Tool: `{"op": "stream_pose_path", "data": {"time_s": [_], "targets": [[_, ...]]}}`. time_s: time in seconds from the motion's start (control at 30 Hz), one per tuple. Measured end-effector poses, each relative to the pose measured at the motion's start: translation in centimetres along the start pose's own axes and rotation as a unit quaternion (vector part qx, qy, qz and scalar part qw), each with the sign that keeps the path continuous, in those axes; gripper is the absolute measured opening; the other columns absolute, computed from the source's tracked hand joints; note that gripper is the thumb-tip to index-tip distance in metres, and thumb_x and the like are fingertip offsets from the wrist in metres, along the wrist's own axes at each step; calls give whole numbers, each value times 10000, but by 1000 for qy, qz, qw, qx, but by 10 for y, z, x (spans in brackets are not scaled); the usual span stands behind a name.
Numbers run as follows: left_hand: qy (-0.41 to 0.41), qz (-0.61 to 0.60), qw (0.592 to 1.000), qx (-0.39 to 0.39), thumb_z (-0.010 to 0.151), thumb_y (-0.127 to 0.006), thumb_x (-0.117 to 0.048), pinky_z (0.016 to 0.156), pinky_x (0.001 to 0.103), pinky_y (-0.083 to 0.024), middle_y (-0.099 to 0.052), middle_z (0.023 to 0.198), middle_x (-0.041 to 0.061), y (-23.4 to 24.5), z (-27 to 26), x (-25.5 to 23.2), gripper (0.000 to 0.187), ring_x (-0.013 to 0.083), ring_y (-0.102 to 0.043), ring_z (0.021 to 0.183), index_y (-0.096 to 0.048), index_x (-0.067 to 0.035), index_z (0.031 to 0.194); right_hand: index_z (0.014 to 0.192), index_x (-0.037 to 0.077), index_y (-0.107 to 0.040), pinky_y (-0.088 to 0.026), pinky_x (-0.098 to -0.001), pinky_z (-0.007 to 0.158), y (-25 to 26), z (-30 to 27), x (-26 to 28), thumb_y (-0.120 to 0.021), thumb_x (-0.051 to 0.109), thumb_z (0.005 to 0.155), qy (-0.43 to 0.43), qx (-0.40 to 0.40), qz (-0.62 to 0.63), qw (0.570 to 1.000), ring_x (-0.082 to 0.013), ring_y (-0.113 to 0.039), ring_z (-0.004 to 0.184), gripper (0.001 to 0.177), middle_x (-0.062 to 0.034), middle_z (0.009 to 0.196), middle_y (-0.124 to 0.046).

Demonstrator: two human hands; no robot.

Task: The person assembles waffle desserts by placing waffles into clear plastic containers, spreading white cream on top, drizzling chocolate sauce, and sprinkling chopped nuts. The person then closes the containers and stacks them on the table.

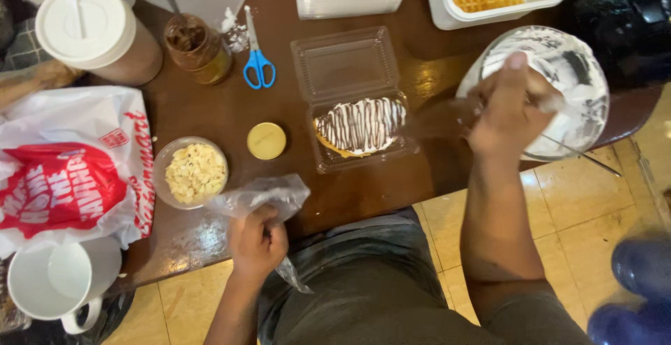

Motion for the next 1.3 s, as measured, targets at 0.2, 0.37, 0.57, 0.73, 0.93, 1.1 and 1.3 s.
{"op": "stream_pose_path", "data": {"time_s": [0.2, 0.37, 0.57, 0.73, 0.93, 1.1, 1.3], "targets": [[17, 19, 997, 76, 709, -640, 40, 896, 447, -547, -597, 1218, 223, -19, 27, -12, 652, 400, -624, 1054, -619, -65, 1352, 693, 21, -480, -337, -314, 529, -18, 34, -18, -606, 191, 1216, 75, 18, 37, 996, -135, -416, 520, 565, -77, 622, -509], [22, 35, 992, 121, 741, -615, 79, 883, 434, -557, -679, 1204, 123, -34, 38, -20, 625, 341, -674, 1038, -663, -137, 1326, 719, 3, -515, -333, -322, 545, -15, 28, -23, -579, 161, 1226, 68, 6, -15, 998, -137, -419, 580, 535, -90, 655, -530], [-6, 61, 990, 124, 718, -605, 69, 880, 433, -559, -696, 1243, 101, -35, 36, -24, 628, 330, -679, 1006, -683, -151, 1301, 679, 37, -491, -381, -308, 510, -13, 2, -8, -600, 184, 1201, 42, 49, 26, 998, -120, -448, 511, 554, -47, 612, -502], [-10, 55, 990, 131, 717, -602, 67, 898, 436, -559, -688, 1272, 98, -36, 37, -27, 631, 335, -683, 1039, -678, -143, 1307, 656, 53, -464, -277, -283, 430, -26, 32, -23, -596, 174, 1161, 78, 34, 46, 995, -109, -394, 430, 535, -42, 590, -482], [-8, 58, 990, 129, 734, -608, 67, 904, 437, -558, -690, 1273, 98, -37, 36, -26, 616, 332, -683, 1045, -679, -143, 1308, 751, -18, -523, -393, -370, 537, -43, 54, -32, -551, 173, 1209, 106, 29, 40, 993, -181, -445, 568, 497, -97, 664, -531], [-14, 67, 989, 129, 701, -604, 63, 904, 447, -556, -690, 1249, 115, -37, 37, -28, 636, 347, -676, 1038, -681, -142, 1298, 685, 38, -477, -365, -311, 457, -25, 34, -22, -600, 183, 1154, 43, 15, 66, 997, -106, -422, 472, 506, -28, 606, -490], [-9, 66, 988, 139, 717, -594, 79, 885, 444, -556, -692, 1222, 117, -39, 40, -29, 623, 343, -678, 1021, -691, -152, 1287, 674, 14, -517, -311, -283, 512, -3, -2, 19, -579, 164, 1199, 59, 40, -23, 997, -96, -419, 547, 550, -46, 635, -525]]}}
Point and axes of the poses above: each hand's wrist, its own z-axis towards the middle knuckle, its own y-axis out of the back of the hand, x = y × z, the point moved 9 cm from there along z, towards the middle knuckle
